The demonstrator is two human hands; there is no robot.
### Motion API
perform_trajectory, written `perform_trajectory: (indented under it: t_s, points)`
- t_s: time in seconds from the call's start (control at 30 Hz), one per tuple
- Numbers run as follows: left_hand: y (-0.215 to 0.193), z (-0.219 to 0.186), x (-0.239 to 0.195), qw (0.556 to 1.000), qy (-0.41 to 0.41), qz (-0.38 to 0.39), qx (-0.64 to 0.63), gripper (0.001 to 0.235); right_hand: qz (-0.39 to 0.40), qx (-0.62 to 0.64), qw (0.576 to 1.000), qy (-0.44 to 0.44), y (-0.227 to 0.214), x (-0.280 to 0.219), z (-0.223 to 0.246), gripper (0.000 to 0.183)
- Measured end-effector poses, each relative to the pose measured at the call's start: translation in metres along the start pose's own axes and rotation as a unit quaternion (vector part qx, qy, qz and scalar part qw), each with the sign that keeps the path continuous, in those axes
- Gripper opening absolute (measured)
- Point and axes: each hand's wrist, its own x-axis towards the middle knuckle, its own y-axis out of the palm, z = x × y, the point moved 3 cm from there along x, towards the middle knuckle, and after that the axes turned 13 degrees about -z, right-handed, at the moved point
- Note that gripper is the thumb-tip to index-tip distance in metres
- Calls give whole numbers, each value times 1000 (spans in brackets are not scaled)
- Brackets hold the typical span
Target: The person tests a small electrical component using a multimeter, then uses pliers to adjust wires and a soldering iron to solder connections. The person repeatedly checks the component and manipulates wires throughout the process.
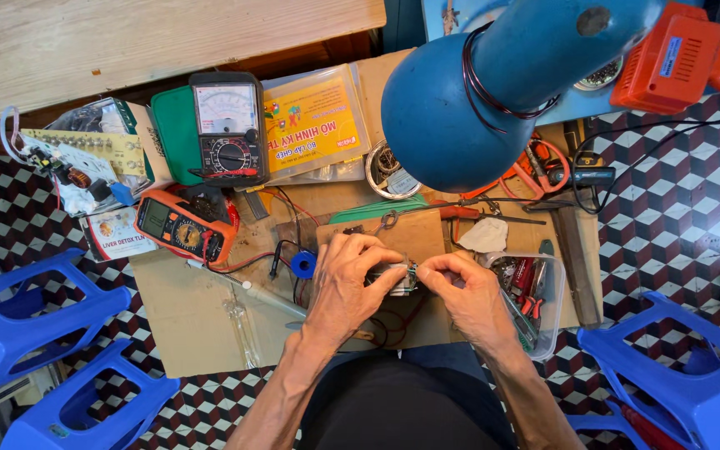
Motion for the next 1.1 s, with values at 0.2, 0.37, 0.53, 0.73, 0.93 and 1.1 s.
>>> perform_trajectory:
  t_s: [0.2,0.37,0.53,0.73,0.93,1.1]
  points:
    - [3,3,4,999,-25,15,-12,20,21,16,1000,-7,-2,-1,3,19]
    - [2,4,4,999,-36,24,-12,20,24,-4,999,-30,-3,-2,8,17]
    - [2,3,5,999,-34,25,-6,20,2,-24,991,-135,-3,-8,18,12]
    - [2,3,4,999,-28,18,-7,19,-28,-43,958,-282,-1,-18,23,9]
    - [4,5,3,999,-36,20,-12,19,-73,-113,887,-442,2,-20,24,16]
    - [4,5,3,999,-32,20,-12,19,-80,-116,874,-465,7,-23,26,19]
